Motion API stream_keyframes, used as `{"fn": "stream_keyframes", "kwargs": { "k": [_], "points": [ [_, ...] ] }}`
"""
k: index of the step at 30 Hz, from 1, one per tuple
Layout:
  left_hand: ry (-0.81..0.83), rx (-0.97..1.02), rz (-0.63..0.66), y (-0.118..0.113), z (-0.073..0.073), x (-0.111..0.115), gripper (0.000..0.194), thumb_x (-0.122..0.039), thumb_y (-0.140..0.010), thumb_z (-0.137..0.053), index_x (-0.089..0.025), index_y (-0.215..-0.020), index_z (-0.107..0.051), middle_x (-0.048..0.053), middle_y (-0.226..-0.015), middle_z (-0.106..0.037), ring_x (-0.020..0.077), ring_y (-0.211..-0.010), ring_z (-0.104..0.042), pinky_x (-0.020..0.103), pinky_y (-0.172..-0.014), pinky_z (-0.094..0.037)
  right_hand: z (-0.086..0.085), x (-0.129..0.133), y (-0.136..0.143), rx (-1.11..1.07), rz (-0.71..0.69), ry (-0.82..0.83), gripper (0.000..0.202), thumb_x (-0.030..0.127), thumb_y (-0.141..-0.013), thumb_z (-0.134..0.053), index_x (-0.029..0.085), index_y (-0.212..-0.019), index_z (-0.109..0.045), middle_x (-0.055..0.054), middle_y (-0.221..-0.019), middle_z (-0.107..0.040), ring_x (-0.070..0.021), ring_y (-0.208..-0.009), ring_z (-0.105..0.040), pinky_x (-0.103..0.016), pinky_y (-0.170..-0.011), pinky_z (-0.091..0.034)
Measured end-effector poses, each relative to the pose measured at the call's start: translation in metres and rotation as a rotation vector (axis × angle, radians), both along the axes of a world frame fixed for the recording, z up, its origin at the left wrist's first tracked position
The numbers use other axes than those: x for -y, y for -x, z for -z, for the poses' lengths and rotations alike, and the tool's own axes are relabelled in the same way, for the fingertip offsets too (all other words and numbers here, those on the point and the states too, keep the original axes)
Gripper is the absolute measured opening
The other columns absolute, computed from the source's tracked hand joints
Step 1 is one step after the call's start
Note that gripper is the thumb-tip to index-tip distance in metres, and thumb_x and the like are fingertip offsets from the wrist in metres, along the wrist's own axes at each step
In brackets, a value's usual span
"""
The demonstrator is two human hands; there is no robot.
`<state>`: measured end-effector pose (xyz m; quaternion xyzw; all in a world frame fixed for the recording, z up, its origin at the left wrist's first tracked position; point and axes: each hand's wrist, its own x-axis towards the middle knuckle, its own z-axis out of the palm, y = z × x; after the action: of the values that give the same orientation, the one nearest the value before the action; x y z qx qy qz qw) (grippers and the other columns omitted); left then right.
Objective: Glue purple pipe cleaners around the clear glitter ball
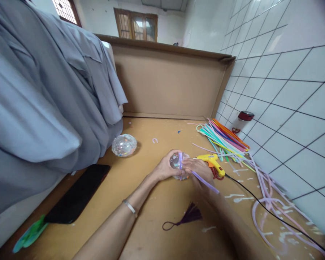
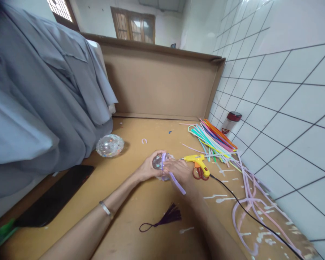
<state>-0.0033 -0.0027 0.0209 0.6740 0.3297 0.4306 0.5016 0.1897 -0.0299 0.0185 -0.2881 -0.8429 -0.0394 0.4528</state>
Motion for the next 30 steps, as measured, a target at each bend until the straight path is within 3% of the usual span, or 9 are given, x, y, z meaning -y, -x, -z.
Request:
{"fn": "stream_keyframes", "kwargs": {
  "k": [4, 9, 15, 22, 30],
  "points": [
    [-0.050, -0.026, -0.037, -0.001, 0.003, -0.001, 0.077, -0.027, -0.055, -0.084, -0.018, -0.125, -0.054, 0.010, -0.126, -0.062, 0.0275, -0.119, -0.058, 0.042, -0.107, -0.042, 0.004, 0.000, 0.005, -0.097, 0.013, -0.040, 0.029, 0.036, -0.099, -0.044, 0.025, -0.098, -0.072, -0.006, -0.097, -0.076, -0.0211, -0.096, -0.071, -0.038, -0.085, -0.055],
    [-0.173, -0.133, -0.121, -0.001, 0.001, 0.000, 0.073, -0.030, -0.056, -0.083, -0.020, -0.124, -0.059, 0.010, -0.132, -0.057, 0.0303, -0.126, -0.053, 0.044, -0.112, -0.038, -0.004, 0.009, 0.011, -0.130, 0.030, -0.041, 0.028, 0.032, -0.099, -0.044, 0.024, -0.093, -0.070, -0.006, -0.096, -0.076, -0.0213, -0.094, -0.071, -0.038, -0.083, -0.055],
    [-0.140, -0.092, -0.136, -0.003, -0.001, 0.004, 0.086, -0.030, -0.057, -0.082, -0.019, -0.134, -0.046, 0.011, -0.131, -0.059, 0.0296, -0.125, -0.055, 0.044, -0.110, -0.040, -0.004, 0.009, 0.009, -0.107, 0.019, -0.052, 0.022, 0.027, -0.095, -0.049, 0.024, -0.101, -0.070, -0.007, -0.100, -0.076, -0.0212, -0.100, -0.070, -0.039, -0.086, -0.055],
    [-0.143, -0.042, -0.130, -0.004, -0.001, 0.004, 0.067, -0.032, -0.058, -0.081, -0.020, -0.117, -0.052, 0.007, -0.115, -0.064, 0.0252, -0.112, -0.061, 0.039, -0.102, -0.045, 0.000, 0.004, 0.005, -0.081, -0.016, -0.058, 0.023, 0.027, -0.096, -0.048, 0.025, -0.100, -0.070, -0.006, -0.097, -0.076, -0.0220, -0.101, -0.070, -0.038, -0.085, -0.055],
    [-0.116, -0.029, -0.124, -0.005, -0.003, 0.005, 0.064, -0.031, -0.057, -0.082, -0.020, -0.112, -0.053, 0.005, -0.109, -0.065, 0.0234, -0.106, -0.062, 0.037, -0.099, -0.046, -0.008, 0.012, 0.006, -0.076, -0.004, -0.002, 0.020, 0.025, -0.097, -0.048, 0.027, -0.101, -0.067, -0.005, -0.101, -0.075, -0.0198, -0.101, -0.069, -0.036, -0.087, -0.053]
  ]
}}
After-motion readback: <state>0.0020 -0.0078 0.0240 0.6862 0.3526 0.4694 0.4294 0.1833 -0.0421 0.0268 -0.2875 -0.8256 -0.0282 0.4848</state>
